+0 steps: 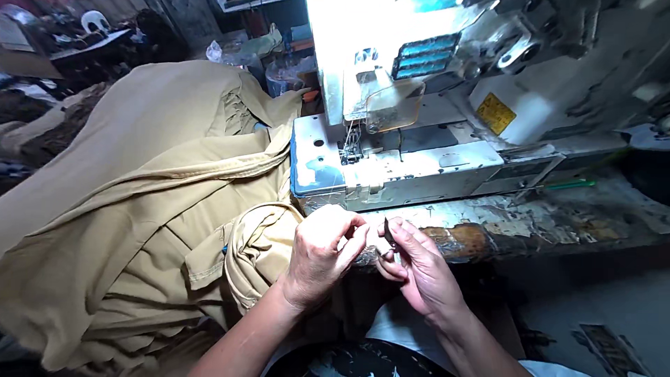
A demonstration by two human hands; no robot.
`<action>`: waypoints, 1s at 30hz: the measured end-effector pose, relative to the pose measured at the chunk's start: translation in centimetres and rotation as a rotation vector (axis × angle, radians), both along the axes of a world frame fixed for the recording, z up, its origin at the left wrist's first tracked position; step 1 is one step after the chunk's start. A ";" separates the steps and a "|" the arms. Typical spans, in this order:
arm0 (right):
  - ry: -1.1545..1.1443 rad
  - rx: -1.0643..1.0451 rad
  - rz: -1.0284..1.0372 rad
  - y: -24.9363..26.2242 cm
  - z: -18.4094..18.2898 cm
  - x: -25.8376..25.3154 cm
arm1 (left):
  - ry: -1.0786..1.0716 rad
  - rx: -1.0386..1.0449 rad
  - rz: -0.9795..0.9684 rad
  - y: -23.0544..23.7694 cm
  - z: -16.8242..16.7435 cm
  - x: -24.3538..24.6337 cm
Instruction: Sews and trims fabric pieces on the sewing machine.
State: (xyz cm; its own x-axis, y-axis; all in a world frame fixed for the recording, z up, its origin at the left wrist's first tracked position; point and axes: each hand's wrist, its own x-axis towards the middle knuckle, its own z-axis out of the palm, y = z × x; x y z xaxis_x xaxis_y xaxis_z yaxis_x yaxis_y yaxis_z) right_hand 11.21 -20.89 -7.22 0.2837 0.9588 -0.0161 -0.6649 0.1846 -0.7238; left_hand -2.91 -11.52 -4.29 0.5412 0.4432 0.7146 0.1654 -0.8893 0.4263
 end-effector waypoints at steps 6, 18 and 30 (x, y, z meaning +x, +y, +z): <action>-0.935 0.434 -0.085 2.7 -0.8 2.8 | -0.020 -0.459 -0.382 -5.6 0.0 -0.8; -1.039 0.373 -0.792 5.3 -4.0 3.7 | -0.051 -0.182 0.260 6.8 3.7 4.4; -0.984 0.399 -0.798 5.6 -4.3 3.7 | 0.069 -0.318 0.440 7.0 4.5 5.1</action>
State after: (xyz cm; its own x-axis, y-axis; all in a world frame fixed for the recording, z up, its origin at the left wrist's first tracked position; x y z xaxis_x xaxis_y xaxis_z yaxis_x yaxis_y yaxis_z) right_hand 14.88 -15.25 -11.52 0.4987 0.4161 0.7604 0.4909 0.5875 -0.6434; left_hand 2.21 -4.50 0.20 0.2969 0.8265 0.4783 0.5296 -0.5593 0.6378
